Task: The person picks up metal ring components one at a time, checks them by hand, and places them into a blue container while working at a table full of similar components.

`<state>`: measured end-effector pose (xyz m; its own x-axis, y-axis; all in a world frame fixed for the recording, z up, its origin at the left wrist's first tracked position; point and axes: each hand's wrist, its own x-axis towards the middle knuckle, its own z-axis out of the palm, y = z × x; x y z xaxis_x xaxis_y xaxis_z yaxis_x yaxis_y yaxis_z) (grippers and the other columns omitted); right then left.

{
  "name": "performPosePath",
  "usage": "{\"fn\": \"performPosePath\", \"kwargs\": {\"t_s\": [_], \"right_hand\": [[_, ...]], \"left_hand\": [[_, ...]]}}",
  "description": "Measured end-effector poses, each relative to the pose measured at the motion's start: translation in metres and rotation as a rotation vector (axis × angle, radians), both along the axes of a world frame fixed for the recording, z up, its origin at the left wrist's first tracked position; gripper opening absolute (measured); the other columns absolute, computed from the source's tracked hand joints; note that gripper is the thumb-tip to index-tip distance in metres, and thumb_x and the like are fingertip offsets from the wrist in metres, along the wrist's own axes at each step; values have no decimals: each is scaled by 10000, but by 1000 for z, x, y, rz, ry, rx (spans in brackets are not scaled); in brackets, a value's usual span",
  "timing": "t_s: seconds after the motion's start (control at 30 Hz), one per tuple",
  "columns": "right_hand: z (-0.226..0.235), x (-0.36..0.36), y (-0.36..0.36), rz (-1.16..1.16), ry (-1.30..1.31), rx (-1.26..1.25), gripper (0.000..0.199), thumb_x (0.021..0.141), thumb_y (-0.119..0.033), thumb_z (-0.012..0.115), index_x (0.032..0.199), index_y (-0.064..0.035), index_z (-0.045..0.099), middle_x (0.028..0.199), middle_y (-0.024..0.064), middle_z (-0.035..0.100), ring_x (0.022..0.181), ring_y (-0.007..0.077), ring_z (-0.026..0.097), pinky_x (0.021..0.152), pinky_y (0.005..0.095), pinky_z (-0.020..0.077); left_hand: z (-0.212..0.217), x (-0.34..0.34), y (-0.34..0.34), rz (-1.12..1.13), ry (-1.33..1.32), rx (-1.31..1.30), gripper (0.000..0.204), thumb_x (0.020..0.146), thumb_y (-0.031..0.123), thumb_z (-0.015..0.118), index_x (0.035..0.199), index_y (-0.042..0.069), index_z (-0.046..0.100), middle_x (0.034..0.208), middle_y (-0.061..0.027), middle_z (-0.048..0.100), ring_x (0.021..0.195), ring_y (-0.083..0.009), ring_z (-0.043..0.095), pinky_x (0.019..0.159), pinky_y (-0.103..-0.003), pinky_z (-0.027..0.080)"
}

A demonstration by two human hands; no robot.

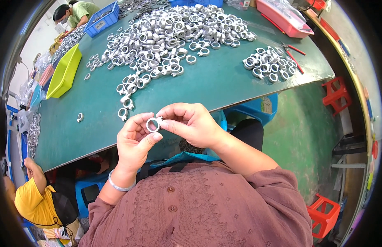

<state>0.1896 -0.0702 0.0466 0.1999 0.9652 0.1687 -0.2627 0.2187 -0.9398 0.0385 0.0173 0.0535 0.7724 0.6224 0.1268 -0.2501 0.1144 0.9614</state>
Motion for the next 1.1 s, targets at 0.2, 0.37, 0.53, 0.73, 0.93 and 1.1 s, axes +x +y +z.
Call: {"fn": "performPosePath", "kwargs": {"t_s": [0.2, 0.37, 0.53, 0.73, 0.93, 1.1], "right_hand": [[2, -1, 0, -8, 0, -2, 158, 828, -33, 553, 976, 19, 575, 884, 40, 601, 807, 79, 549, 732, 216, 453], [2, 0, 0, 5, 13, 5, 177, 809, 7, 560, 984, 28, 572, 934, 61, 594, 845, 105, 561, 748, 226, 460], [-1, 0, 1, -13, -20, 14, 174, 807, 21, 556, 980, 30, 573, 940, 64, 591, 852, 110, 561, 755, 230, 460], [2, 6, 5, -9, -65, 19, 170, 822, -46, 558, 975, 26, 578, 881, 53, 612, 818, 90, 559, 737, 240, 464], [14, 25, 16, 117, -144, -115, 179, 823, -85, 561, 967, 13, 600, 819, 31, 616, 746, 75, 553, 666, 216, 457], [16, 35, 20, 223, -40, -208, 200, 823, -104, 567, 987, 3, 605, 803, 28, 621, 692, 62, 547, 614, 199, 449]], "left_hand": [[-2, 0, 0, -7, -4, -3, 392, 717, -56, 639, 1078, -19, 492, 930, -54, 567, 853, -104, 547, 759, -222, 462], [-6, 0, 2, -11, -20, 61, 374, 740, -69, 608, 1086, -22, 476, 938, -64, 574, 848, -106, 558, 771, -234, 472], [-7, 1, 1, 17, -9, 112, 374, 737, -70, 609, 1083, -18, 478, 937, -59, 572, 845, -102, 555, 759, -232, 471], [-7, -2, 6, -6, 67, 305, 327, 778, -28, 576, 1088, -6, 470, 940, -80, 564, 823, -140, 575, 717, -252, 492], [-3, 5, 1, -65, -4, -237, 190, 838, 24, 507, 1021, -1, 463, 919, -118, 586, 791, -205, 616, 691, -291, 525], [-3, 11, -1, -65, -18, -221, 191, 822, 18, 539, 996, 3, 462, 912, -108, 587, 792, -200, 616, 687, -289, 527]]}}
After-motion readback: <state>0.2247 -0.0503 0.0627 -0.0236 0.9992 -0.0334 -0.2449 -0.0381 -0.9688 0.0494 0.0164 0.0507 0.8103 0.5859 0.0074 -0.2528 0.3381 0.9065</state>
